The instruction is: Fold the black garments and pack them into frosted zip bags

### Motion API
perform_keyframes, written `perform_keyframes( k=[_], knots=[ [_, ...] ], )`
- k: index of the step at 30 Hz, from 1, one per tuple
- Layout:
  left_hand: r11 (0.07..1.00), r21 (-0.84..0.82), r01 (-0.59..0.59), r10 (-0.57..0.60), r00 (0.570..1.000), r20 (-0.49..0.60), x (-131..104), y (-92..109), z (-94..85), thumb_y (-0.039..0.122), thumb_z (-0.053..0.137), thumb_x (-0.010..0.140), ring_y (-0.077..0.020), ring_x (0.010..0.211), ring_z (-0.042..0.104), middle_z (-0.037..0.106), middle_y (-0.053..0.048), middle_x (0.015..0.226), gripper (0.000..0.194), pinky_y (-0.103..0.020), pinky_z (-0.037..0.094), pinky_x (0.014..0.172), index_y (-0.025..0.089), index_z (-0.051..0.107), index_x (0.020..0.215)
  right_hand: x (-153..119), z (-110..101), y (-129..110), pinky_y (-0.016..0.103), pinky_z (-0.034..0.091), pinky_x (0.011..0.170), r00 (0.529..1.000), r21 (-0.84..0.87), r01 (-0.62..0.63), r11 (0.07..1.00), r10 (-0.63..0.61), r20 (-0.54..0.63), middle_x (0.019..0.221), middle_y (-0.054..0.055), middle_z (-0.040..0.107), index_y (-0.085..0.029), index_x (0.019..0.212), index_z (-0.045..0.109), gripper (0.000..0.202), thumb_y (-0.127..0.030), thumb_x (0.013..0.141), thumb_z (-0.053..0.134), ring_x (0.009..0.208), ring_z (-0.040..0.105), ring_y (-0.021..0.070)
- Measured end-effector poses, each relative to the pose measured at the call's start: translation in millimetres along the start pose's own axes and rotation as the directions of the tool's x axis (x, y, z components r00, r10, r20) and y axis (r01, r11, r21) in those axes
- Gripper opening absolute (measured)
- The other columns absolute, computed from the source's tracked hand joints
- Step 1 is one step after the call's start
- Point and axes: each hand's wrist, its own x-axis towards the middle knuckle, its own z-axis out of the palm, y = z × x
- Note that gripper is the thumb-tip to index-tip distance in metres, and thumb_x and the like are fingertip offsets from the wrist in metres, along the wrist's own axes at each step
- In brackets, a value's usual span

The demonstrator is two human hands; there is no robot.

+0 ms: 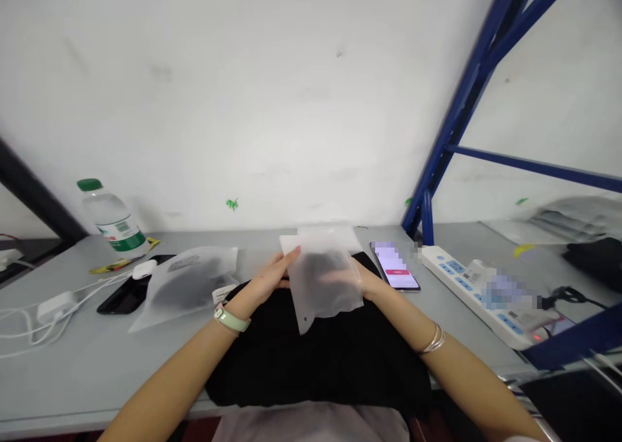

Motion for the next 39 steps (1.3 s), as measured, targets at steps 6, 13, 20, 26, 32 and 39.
perform_keyframes(
  k=[6,13,20,26,32,39],
  knots=[
    [0.990,0.036,-0.133,0.137,0.984,-0.114,4,8,-8.6,0.038,0.076,0.079,-0.0199,0.077,0.070,0.074,-0.003,0.086,0.068,-0.027,0.059,0.058,0.023,0.047,0.138,-3,-8,-6,0.038,0.057,0.084,0.997,0.085,-0.046,0.995,0.051,-0.064,0.097,0.005,0.076,-0.019,0.103,0.075,0.042,-0.028,0.064,0.085,0.094,0.070,0.0267],
    [0.920,0.253,-0.299,0.312,0.950,-0.012,10,6,-21.3,0.044,0.070,0.082,-0.0150,0.053,0.064,0.059,0.006,0.059,0.064,-0.028,0.058,0.054,0.025,0.051,0.140,5,-28,-2,0.033,0.060,0.062,0.941,0.279,0.020,0.960,0.076,-0.330,0.082,0.007,0.077,-0.016,0.091,0.074,0.034,-0.032,0.063,0.084,0.075,0.072,0.0257],
    [0.905,0.279,-0.321,0.362,0.926,-0.110,35,11,-6.2,0.040,0.063,0.088,-0.0095,0.061,0.062,0.062,0.004,0.070,0.050,-0.022,0.055,0.064,0.022,0.058,0.134,20,-54,-6,0.032,0.060,0.089,0.579,0.356,0.560,0.748,-0.046,-0.814,0.119,0.004,0.072,-0.022,0.114,0.066,0.054,-0.031,0.065,0.084,0.110,0.068,0.0222],
    [0.907,0.355,-0.228,0.338,0.896,-0.288,87,8,25.8,0.034,0.050,0.099,-0.0151,0.089,0.066,0.065,-0.007,0.110,0.037,-0.032,0.057,0.078,0.017,0.053,0.132,12,-80,-15,0.034,0.058,0.094,0.326,0.226,0.740,0.634,-0.044,-0.944,0.125,0.003,0.068,-0.023,0.121,0.063,0.061,-0.025,0.063,0.085,0.116,0.065,0.0209],
    [0.736,0.670,-0.094,0.344,0.905,-0.251,101,-2,32.0,0.036,0.063,0.092,-0.0258,0.111,0.060,0.061,-0.010,0.124,0.033,-0.048,0.050,0.094,0.016,0.061,0.119,6,-93,-20,0.038,0.059,0.094,0.322,0.248,0.751,0.612,-0.012,-0.947,0.126,0.005,0.068,-0.021,0.123,0.062,0.065,-0.026,0.063,0.085,0.116,0.064,0.0231],
    [0.359,0.910,-0.207,0.474,0.881,0.014,78,-1,32.2,0.045,0.061,0.087,-0.0521,0.145,0.000,0.018,-0.028,0.158,0.065,-0.068,0.006,0.112,0.006,0.049,0.138,6,-90,-23,0.036,0.058,0.095,0.338,0.265,0.766,0.585,-0.017,-0.941,0.124,0.006,0.069,-0.019,0.121,0.064,0.062,-0.024,0.063,0.085,0.115,0.065,0.0229]
  ],
)
